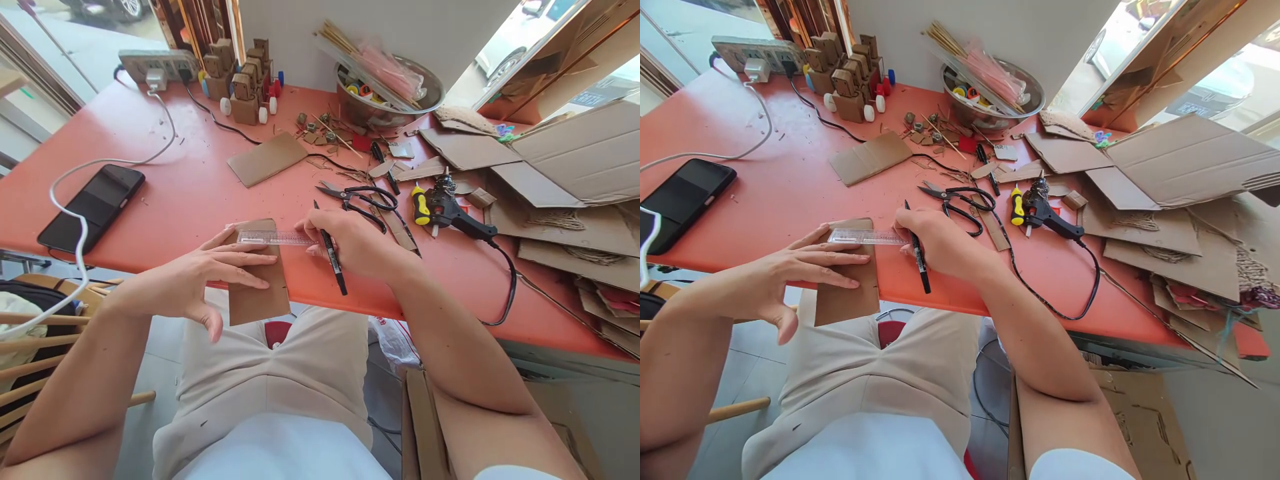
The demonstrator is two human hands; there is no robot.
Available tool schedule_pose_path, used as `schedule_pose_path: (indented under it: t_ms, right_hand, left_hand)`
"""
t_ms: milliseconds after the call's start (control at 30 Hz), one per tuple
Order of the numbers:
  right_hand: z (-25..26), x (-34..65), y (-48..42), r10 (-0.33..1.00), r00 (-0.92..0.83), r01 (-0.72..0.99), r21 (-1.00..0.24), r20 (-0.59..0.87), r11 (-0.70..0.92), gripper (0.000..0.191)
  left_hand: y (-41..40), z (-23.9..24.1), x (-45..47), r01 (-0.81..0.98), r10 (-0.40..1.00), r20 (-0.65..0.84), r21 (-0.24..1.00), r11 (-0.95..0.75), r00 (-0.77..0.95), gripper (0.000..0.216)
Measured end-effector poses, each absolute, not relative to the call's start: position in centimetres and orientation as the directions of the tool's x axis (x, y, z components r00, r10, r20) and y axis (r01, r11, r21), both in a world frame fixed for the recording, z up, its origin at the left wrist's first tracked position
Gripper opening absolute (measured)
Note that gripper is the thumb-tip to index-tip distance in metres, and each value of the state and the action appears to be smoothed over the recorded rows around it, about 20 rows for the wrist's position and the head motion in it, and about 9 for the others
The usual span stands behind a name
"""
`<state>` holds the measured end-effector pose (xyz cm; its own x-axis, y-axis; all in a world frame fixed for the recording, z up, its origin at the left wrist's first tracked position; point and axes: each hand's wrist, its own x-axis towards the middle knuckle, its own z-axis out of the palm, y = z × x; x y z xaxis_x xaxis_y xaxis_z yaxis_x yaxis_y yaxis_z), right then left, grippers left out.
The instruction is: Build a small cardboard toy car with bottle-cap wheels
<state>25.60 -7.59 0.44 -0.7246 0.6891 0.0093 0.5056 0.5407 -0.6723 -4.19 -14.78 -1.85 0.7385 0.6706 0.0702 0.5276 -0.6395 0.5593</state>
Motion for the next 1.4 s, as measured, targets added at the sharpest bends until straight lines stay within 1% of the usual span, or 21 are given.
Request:
schedule_pose_path:
  t_ms: [67,133,200,300,333,367,433,500,600,700,833,967,1100,1200,1400]
  right_hand:
    - [0.3,25.5,-7.6,0.716,-0.698,0.534,-0.658,0.010,0.530,0.019]
    - [0.2,25.6,-7.6,0.735,-0.678,0.558,-0.646,0.006,0.521,0.021]
    - [0.1,25.7,-7.7,0.743,-0.669,0.571,-0.635,0.006,0.520,0.026]
    - [-0.1,25.7,-7.8,0.754,-0.657,0.586,-0.617,0.019,0.526,0.026]
    - [-0.1,25.7,-7.8,0.756,-0.655,0.589,-0.611,0.024,0.529,0.023]
    - [-0.2,25.7,-7.8,0.755,-0.655,0.590,-0.606,0.027,0.533,0.021]
    - [-0.2,25.8,-7.8,0.753,-0.657,0.593,-0.597,0.029,0.540,0.018]
    - [-0.1,26.1,-7.7,0.754,-0.656,0.603,-0.585,0.024,0.542,0.018]
    - [0.2,26.5,-7.6,0.766,-0.643,0.634,-0.559,0.002,0.534,0.021]
    - [0.7,27.0,-7.3,0.776,-0.631,0.666,-0.523,-0.014,0.532,0.024]
    - [1.3,27.7,-6.9,0.766,-0.643,0.663,-0.502,-0.001,0.556,0.029]
    - [1.8,28.1,-6.8,0.760,-0.650,0.665,-0.485,-0.001,0.568,0.031]
    - [2.0,28.2,-7.0,0.750,-0.661,0.663,-0.487,-0.024,0.569,0.030]
    - [2.1,28.2,-7.1,0.750,-0.661,0.663,-0.484,-0.019,0.571,0.028]
    - [2.0,28.2,-7.5,0.726,-0.687,0.644,-0.486,-0.028,0.590,0.024]
  left_hand:
    - [-14.9,-2.3,-3.8,0.544,0.728,0.129,0.580,-0.607,0.674,0.050]
    - [-15.3,-3.0,-3.1,0.584,0.794,0.241,0.566,-0.582,0.558,0.054]
    - [-16.0,-3.8,-2.4,0.662,0.844,0.348,0.523,-0.537,0.409,0.049]
    - [-17.0,-5.0,-1.8,0.811,0.866,0.463,0.423,-0.403,0.189,0.032]
    - [-17.3,-5.3,-1.8,0.845,0.866,0.474,0.388,-0.368,0.160,0.028]
    - [-17.5,-5.6,-1.9,0.868,0.870,0.470,0.359,-0.343,0.149,0.031]
    - [-17.6,-6.0,-2.3,0.890,0.892,0.417,0.320,-0.324,0.175,0.046]
    - [-17.4,-6.2,-2.7,0.888,0.911,0.345,0.312,-0.339,0.226,0.055]
    - [-16.9,-5.9,-3.0,0.869,0.920,0.262,0.329,-0.370,0.292,0.063]
    - [-16.5,-5.4,-3.1,0.851,0.917,0.217,0.349,-0.393,0.335,0.066]
    - [-16.3,-5.1,-3.1,0.798,0.880,0.219,0.371,-0.474,0.421,0.066]
    - [-16.3,-5.5,-2.7,0.762,0.841,0.288,0.361,-0.538,0.458,0.060]
    - [-16.4,-5.7,-2.5,0.757,0.827,0.322,0.344,-0.555,0.460,0.057]
    - [-16.5,-5.5,-2.5,0.752,0.821,0.330,0.340,-0.564,0.467,0.059]
    - [-16.5,-5.2,-2.5,0.763,0.826,0.298,0.325,-0.559,0.479,0.056]
